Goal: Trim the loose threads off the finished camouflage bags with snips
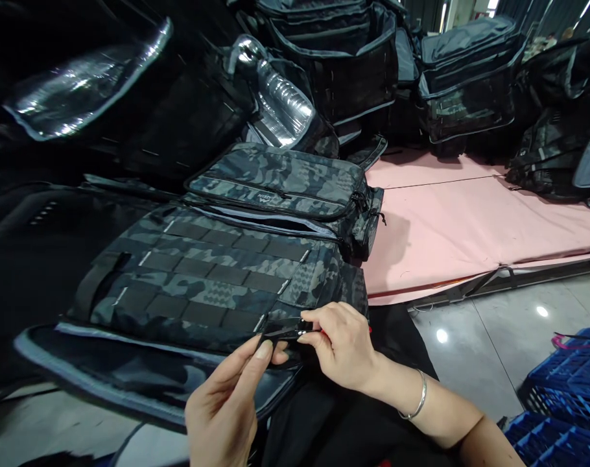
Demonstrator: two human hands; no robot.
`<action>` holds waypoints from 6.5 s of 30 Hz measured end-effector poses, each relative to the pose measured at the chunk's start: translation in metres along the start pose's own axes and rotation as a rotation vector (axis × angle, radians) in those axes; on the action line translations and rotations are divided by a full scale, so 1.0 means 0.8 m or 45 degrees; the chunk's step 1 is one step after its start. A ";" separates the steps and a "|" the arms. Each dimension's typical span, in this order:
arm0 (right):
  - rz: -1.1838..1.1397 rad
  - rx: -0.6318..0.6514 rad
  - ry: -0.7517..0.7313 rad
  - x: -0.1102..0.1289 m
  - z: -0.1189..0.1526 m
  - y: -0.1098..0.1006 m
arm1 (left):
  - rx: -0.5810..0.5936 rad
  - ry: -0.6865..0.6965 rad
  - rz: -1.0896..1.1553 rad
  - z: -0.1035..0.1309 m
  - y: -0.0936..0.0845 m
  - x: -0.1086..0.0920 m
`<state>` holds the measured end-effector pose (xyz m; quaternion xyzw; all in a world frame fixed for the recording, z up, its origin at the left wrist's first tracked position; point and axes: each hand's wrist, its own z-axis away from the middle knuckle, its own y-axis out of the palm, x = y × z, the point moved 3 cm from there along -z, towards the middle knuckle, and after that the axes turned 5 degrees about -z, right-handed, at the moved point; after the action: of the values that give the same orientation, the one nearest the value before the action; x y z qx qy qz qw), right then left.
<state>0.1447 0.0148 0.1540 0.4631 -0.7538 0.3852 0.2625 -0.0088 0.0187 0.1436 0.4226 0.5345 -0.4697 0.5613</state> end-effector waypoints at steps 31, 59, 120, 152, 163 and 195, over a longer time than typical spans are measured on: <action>0.017 -0.104 0.329 -0.036 -0.002 -0.019 | 0.401 -0.095 -0.582 -0.047 0.024 -0.001; 0.430 0.152 0.256 -0.020 -0.006 -0.011 | 0.054 -0.129 -0.179 -0.043 0.037 0.013; -0.479 -0.101 0.557 -0.057 -0.010 -0.013 | 0.064 -0.044 -0.162 -0.043 0.049 0.010; 0.218 0.177 0.242 -0.032 -0.012 -0.014 | 0.032 0.004 -0.147 -0.039 0.045 0.012; 0.062 0.066 0.319 -0.039 -0.007 -0.003 | 0.017 -0.068 -0.061 -0.040 0.046 0.011; -0.692 0.005 0.646 -0.059 -0.013 0.020 | 0.050 -0.059 -0.050 -0.041 0.045 0.020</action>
<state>0.1511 0.0514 0.1192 0.5366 -0.5134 0.4054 0.5329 0.0194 0.0571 0.1242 0.4120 0.5204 -0.5006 0.5558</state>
